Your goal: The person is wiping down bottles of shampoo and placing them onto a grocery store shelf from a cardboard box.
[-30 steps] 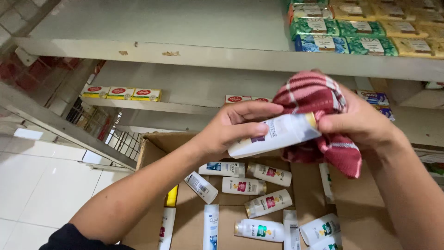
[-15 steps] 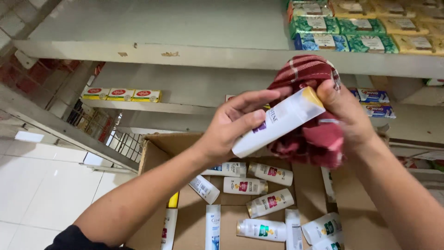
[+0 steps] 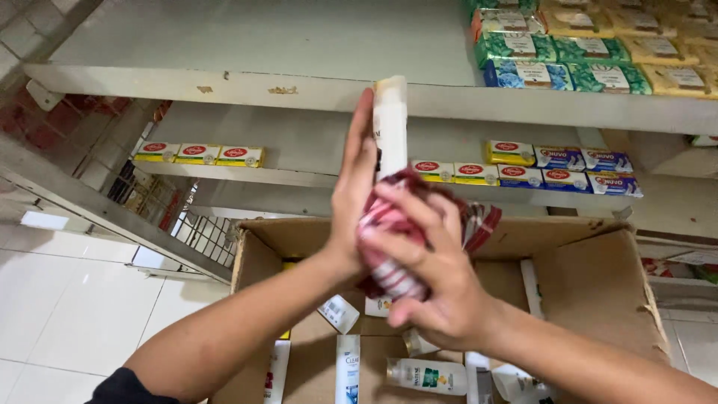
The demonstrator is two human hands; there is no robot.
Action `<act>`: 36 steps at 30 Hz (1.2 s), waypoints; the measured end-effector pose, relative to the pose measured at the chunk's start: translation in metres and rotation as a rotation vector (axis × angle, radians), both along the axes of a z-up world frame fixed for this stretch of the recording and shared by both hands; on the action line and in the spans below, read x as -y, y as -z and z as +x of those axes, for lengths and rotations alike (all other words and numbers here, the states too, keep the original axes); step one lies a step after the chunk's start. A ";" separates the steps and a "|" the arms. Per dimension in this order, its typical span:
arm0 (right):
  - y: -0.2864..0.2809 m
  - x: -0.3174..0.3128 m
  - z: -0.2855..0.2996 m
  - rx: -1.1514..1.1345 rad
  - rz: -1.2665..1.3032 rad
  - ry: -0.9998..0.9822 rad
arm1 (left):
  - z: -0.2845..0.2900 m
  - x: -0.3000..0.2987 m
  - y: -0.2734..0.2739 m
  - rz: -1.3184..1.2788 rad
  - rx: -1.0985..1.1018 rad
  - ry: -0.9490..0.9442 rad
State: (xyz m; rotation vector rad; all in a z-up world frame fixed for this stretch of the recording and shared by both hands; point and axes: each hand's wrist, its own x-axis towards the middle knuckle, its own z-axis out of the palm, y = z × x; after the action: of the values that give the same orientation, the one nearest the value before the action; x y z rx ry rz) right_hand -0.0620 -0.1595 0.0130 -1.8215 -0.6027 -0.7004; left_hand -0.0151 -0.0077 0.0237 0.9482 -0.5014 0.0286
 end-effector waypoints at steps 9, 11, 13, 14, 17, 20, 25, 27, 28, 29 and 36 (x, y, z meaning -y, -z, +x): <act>-0.036 0.015 0.016 0.206 -0.135 0.170 | -0.015 0.000 0.010 -0.003 -0.098 0.329; -0.049 0.016 0.012 0.147 -0.092 0.220 | -0.019 0.006 0.014 0.048 -0.152 0.330; -0.046 0.017 0.007 0.088 -0.050 0.252 | -0.022 0.009 0.012 0.095 -0.206 0.313; -0.037 0.017 0.005 0.214 -0.195 0.209 | -0.020 0.008 0.007 0.055 -0.219 0.336; -0.029 0.011 -0.003 0.411 -0.437 0.047 | -0.017 0.000 -0.005 -0.043 -0.203 0.397; -0.047 0.009 -0.005 0.503 -0.496 -0.075 | -0.017 -0.009 -0.015 -0.078 -0.149 0.489; -0.048 0.045 0.017 0.526 -0.406 0.078 | -0.016 -0.007 -0.005 -0.013 -0.191 0.596; -0.041 0.052 0.014 0.393 -0.332 0.312 | -0.021 -0.006 -0.005 -0.050 -0.272 0.594; -0.041 0.045 0.012 0.399 -0.332 0.313 | -0.022 -0.003 -0.010 -0.049 -0.265 0.594; -0.041 0.038 0.011 0.406 -0.323 0.317 | -0.024 0.000 -0.015 -0.062 -0.300 0.541; -0.040 0.021 0.005 0.475 -0.519 -0.107 | -0.013 -0.001 0.010 -0.392 -0.219 0.738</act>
State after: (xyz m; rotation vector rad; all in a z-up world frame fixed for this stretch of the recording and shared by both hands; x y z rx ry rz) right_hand -0.0575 -0.1810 0.0532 -2.0776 -1.2820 -0.9779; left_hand -0.0283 -0.0068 0.0139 0.3373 -0.5899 -0.6159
